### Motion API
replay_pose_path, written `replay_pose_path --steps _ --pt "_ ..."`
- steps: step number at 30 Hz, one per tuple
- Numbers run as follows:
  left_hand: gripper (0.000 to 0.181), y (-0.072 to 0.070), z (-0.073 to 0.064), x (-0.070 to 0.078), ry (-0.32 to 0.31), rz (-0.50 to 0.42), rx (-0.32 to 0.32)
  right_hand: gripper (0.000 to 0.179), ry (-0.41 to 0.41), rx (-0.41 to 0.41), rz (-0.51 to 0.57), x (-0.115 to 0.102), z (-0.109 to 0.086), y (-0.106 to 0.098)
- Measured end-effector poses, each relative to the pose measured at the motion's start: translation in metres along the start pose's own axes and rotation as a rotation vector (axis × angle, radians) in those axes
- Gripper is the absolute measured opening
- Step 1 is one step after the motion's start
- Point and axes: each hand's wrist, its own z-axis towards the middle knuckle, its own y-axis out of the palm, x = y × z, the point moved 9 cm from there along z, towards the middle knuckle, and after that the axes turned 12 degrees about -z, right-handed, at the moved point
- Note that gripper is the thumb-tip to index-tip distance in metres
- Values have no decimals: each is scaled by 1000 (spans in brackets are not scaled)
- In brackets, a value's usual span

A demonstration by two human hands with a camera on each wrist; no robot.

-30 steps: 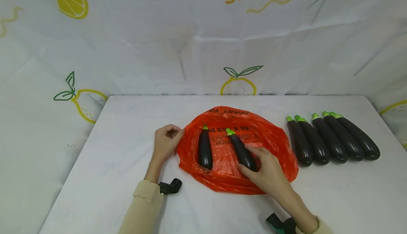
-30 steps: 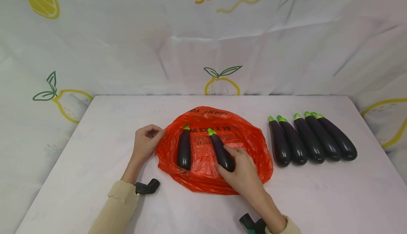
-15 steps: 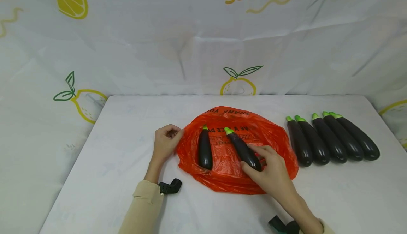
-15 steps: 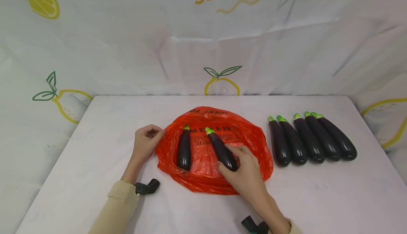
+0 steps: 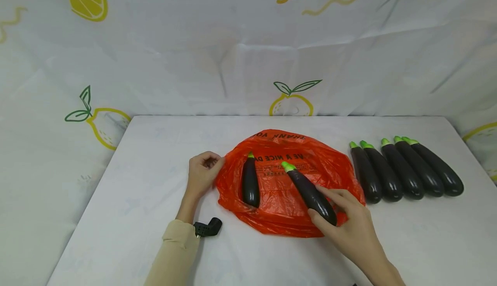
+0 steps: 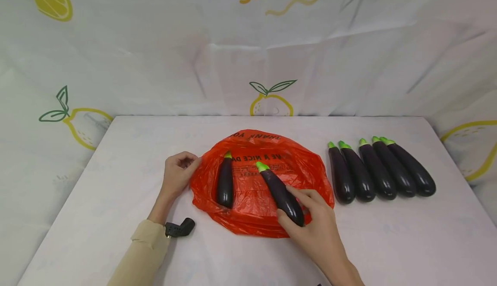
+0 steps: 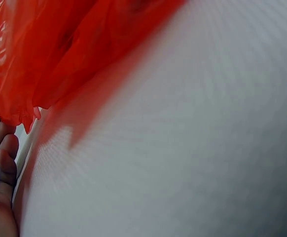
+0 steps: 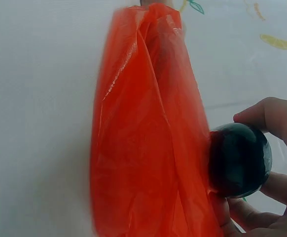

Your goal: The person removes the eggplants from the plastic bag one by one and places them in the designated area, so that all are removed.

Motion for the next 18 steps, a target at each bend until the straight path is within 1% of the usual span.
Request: replay_pose_path --steps 5,12,18 --pt "10 -1 0 1 7 -3 2 54 49 -7 -26 10 -7 -3" --pt "9 0 0 1 18 2 -5 52 42 39 -41 15 -14 -10" --pt "10 0 0 0 19 5 -4 53 73 45 -60 22 -19 -15"
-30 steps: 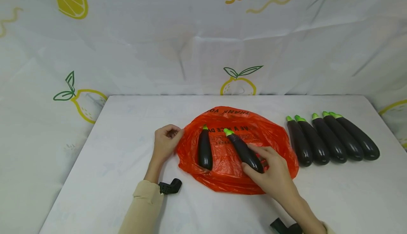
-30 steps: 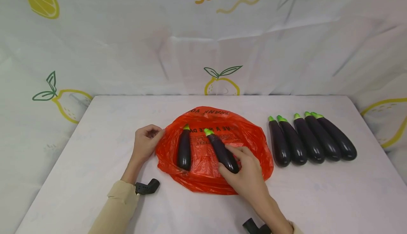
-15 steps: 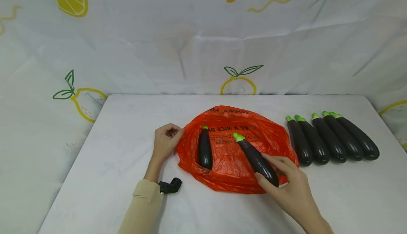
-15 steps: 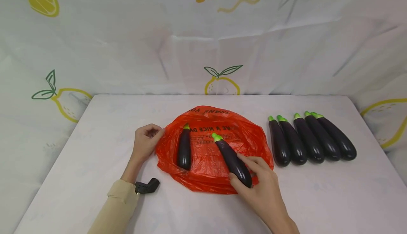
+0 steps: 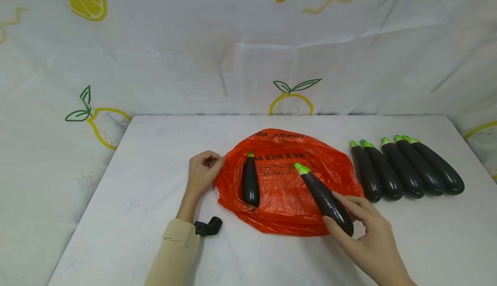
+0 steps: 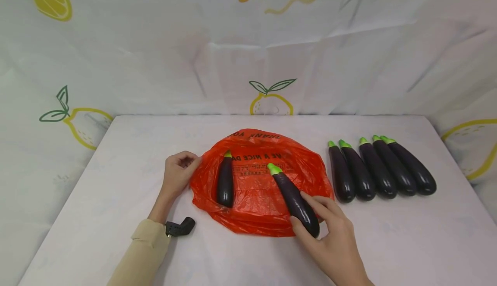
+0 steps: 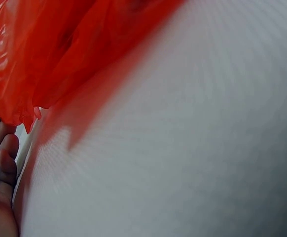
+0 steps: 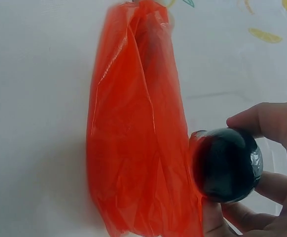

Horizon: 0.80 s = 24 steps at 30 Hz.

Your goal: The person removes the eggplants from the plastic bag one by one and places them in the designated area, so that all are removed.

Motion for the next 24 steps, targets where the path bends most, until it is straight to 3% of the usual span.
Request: replay_pose_path --steps 16,24 --pt "11 0 0 1 2 -20 5 59 111 37 -100 43 -21 -16" --pt "11 0 0 0 -10 -11 1 60 220 25 -153 65 -34 -15"
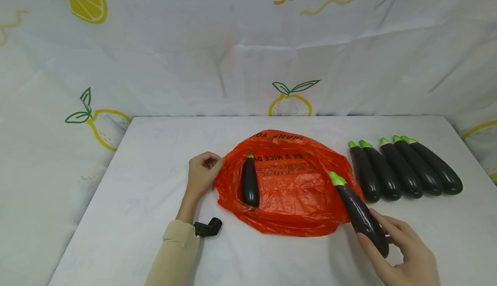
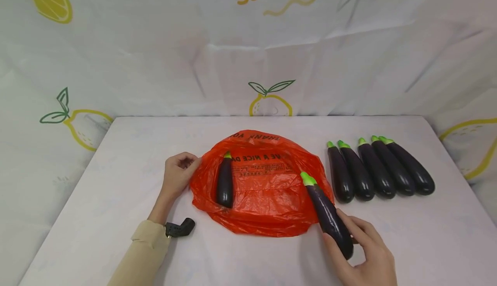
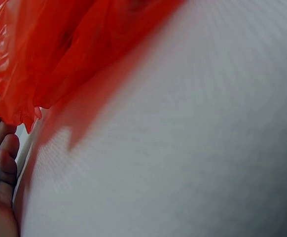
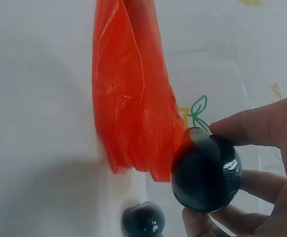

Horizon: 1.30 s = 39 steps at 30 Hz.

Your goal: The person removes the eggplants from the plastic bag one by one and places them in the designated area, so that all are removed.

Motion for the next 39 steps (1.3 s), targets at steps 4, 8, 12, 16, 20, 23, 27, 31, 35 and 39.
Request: replay_pose_path --steps 4,8,12,16,20,23,27,31,35,39 --pt "10 0 -1 0 -2 -1 4 62 67 -13 -28 12 -4 4" --pt "8 0 -1 0 5 -19 13 70 168 -104 -60 31 -9 17" --pt "8 1 -1 2 20 -28 10 78 271 -204 -78 53 -16 32" --pt "9 2 -1 3 12 -21 4 87 341 -249 -86 76 -21 41" --pt "10 1 -1 1 2 -14 -1 87 376 -242 -80 93 -22 44" --pt "10 1 -1 0 -2 -13 1 86 394 -239 -96 104 -22 45" --pt "10 0 -2 1 -6 -22 11 85 410 -249 -169 113 -22 42" --pt "8 0 -2 2 -1 -21 19 85 426 -283 -229 119 -23 38" --pt "9 0 -1 2 -5 -20 10 86 444 -308 -255 124 -23 38" --pt "11 0 -1 0 -11 -17 3 89 460 -301 -266 129 -23 39"
